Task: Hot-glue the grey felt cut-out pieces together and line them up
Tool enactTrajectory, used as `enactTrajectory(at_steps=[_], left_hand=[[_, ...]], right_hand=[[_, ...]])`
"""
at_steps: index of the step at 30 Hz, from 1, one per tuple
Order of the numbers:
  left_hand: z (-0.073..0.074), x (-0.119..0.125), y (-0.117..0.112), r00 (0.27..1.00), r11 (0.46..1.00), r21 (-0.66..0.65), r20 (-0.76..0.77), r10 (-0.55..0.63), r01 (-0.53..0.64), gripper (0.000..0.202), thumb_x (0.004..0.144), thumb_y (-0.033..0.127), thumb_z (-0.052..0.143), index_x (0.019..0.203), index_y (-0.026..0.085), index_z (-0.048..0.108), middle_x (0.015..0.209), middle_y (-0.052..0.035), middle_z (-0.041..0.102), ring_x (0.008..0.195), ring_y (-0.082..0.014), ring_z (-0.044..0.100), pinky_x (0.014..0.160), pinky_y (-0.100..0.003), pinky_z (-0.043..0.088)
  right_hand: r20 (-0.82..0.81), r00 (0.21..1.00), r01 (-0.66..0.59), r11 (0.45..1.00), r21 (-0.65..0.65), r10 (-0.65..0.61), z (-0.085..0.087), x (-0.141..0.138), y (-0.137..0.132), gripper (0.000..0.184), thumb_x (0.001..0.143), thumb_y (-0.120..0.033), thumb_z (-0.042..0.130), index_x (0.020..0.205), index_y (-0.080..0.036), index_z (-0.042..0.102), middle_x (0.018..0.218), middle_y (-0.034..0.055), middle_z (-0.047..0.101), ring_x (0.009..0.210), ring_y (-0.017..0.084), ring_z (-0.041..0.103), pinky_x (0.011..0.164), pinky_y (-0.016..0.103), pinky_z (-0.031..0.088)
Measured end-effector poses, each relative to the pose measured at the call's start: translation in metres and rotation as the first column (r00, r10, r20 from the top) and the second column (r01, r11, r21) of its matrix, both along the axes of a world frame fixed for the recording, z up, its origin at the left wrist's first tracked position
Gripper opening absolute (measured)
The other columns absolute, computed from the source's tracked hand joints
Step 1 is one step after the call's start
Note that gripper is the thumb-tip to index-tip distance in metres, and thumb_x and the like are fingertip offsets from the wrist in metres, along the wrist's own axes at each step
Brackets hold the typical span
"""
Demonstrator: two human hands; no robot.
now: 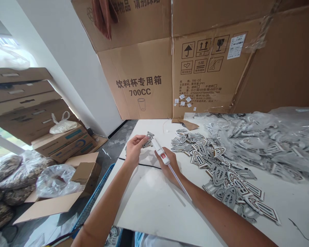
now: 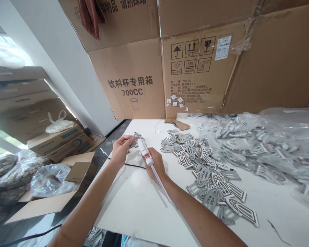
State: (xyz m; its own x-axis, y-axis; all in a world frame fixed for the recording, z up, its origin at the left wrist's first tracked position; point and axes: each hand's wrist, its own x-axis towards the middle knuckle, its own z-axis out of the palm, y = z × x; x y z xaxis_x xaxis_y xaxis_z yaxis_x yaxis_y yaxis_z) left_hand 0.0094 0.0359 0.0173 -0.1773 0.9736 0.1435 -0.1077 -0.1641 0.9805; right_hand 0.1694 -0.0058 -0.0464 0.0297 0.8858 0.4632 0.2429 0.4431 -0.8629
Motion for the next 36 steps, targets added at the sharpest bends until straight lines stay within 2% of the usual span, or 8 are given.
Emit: enactTrajectory(at_steps=[7,17,26,30,36], left_hand=[[0.001,0.001,-0.001,1.000,1.000,-0.003,0.029,-0.008,0.008,0.034,0.067,0.038,0.096,0.083,0.018,0.074,0.083,-0.0060,0.078,0.074,-0.0171,0.070,0.062,-0.027,0.049],[0.001,0.001,-0.001,0.999,1.000,-0.015,0.043,-0.009,0.010,0.030,0.068,0.036,0.096,0.082,0.019,0.075,0.083,-0.0045,0.078,0.074,-0.0145,0.067,0.064,-0.025,0.046],[-0.004,-0.001,0.004,0.999,1.000,0.030,0.041,-0.009,0.008,0.034,0.069,0.039,0.095,0.086,0.019,0.073,0.086,-0.0048,0.078,0.080,-0.0170,0.069,0.071,-0.028,0.050],[-0.005,-0.004,0.005,0.999,0.992,0.126,-0.048,-0.015,0.021,0.034,0.072,0.042,0.093,0.088,0.019,0.073,0.093,-0.0073,0.079,0.091,-0.0221,0.074,0.085,-0.035,0.056],[0.004,-0.011,0.001,0.928,0.933,0.357,-0.361,0.097,0.042,0.027,0.083,0.045,0.084,0.093,0.021,0.076,0.097,-0.0075,0.078,0.095,-0.0236,0.073,0.089,-0.039,0.058]], right_hand=[[-0.008,1.000,-0.004,1.000,0.000,0.004,-0.003,0.001,0.003,0.036,0.099,-0.042,0.055,0.070,-0.024,0.045,0.067,-0.0033,0.051,0.061,0.015,0.048,0.061,0.028,0.032],[0.033,0.999,0.003,0.999,0.051,-0.005,-0.005,0.002,0.005,0.035,0.098,-0.034,0.052,0.068,-0.025,0.036,0.066,-0.0052,0.042,0.058,0.013,0.043,0.059,0.028,0.029],[0.022,0.999,0.022,0.998,0.064,-0.024,-0.005,0.000,0.004,0.033,0.102,-0.043,0.055,0.076,-0.022,0.054,0.075,-0.0017,0.057,0.067,0.016,0.053,0.064,0.029,0.035],[0.000,1.000,0.024,0.999,0.043,-0.024,-0.008,0.001,0.005,0.031,0.102,-0.043,0.055,0.080,-0.021,0.060,0.077,-0.0003,0.061,0.069,0.017,0.056,0.065,0.029,0.037],[0.005,1.000,0.019,0.999,0.026,-0.019,-0.008,0.001,0.006,0.033,0.101,-0.046,0.055,0.079,-0.022,0.058,0.075,-0.0011,0.059,0.067,0.016,0.053,0.064,0.029,0.036]])
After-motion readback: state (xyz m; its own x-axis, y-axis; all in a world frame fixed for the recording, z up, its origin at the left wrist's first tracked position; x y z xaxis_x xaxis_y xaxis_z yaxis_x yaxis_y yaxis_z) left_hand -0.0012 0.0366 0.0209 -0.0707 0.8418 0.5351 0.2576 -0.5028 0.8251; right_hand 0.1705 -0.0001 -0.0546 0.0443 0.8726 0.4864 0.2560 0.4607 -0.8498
